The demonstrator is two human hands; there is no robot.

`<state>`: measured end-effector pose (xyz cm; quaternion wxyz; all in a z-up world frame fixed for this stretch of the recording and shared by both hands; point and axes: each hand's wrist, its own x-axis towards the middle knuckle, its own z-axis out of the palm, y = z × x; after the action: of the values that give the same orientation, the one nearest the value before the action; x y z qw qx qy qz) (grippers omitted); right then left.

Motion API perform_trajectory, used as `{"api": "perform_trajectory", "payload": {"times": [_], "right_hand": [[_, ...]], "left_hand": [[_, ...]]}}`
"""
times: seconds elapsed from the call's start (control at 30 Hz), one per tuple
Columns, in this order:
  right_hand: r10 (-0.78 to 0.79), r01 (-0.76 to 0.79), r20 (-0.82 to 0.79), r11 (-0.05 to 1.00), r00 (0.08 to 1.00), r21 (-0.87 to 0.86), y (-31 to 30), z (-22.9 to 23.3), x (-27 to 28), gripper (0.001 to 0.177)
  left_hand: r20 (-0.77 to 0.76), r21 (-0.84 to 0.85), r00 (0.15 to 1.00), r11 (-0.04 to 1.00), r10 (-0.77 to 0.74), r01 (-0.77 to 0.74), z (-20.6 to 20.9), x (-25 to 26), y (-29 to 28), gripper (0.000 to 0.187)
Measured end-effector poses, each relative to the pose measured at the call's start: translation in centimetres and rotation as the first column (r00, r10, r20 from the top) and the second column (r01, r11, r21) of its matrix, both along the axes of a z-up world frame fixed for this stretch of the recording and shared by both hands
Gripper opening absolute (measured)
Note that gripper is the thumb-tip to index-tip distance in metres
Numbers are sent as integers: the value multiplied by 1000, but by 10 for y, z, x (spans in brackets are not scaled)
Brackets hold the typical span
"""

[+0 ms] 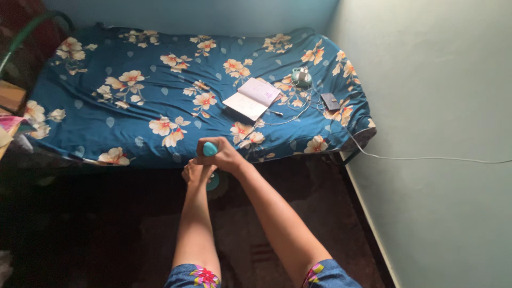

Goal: The person attaches the handle parts of a spin mop together, immerses the mop head into a bucket of water, spins it to wring out excess water, and then uses the mop to clean the floor in a hallway and a bedroom.

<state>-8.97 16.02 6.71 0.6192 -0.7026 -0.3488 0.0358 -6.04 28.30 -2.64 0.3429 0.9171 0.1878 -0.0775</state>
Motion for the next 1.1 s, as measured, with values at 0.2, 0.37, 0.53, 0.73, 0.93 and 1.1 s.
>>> {"api": "perform_trajectory", "payload": {"times": [0.2,0.37,0.53,0.73,0.93,1.1], "right_hand": [[13,-11,-64,1000,998,28,-4,22,23,15],[27,-18,-154,998,988,60,-2,45,31,14],[25,-19,-114,998,993,58,12,49,28,19],[22,-15,-117,998,993,64,27,51,42,20],[37,-27,-106,995,994,91,41,50,67,23],[38,-19,-132,990,991,141,38,52,86,18]], "left_hand": [[117,45,991,997,-67,62,21,-9,-1,35],[-28,17,995,996,-92,92,41,-12,0,37],[88,65,994,996,-68,62,35,-6,10,43],[97,-14,995,1000,-12,14,39,-4,20,46],[17,-9,999,1000,27,-27,42,14,28,50],[86,30,996,999,-32,29,35,35,25,50]]}}
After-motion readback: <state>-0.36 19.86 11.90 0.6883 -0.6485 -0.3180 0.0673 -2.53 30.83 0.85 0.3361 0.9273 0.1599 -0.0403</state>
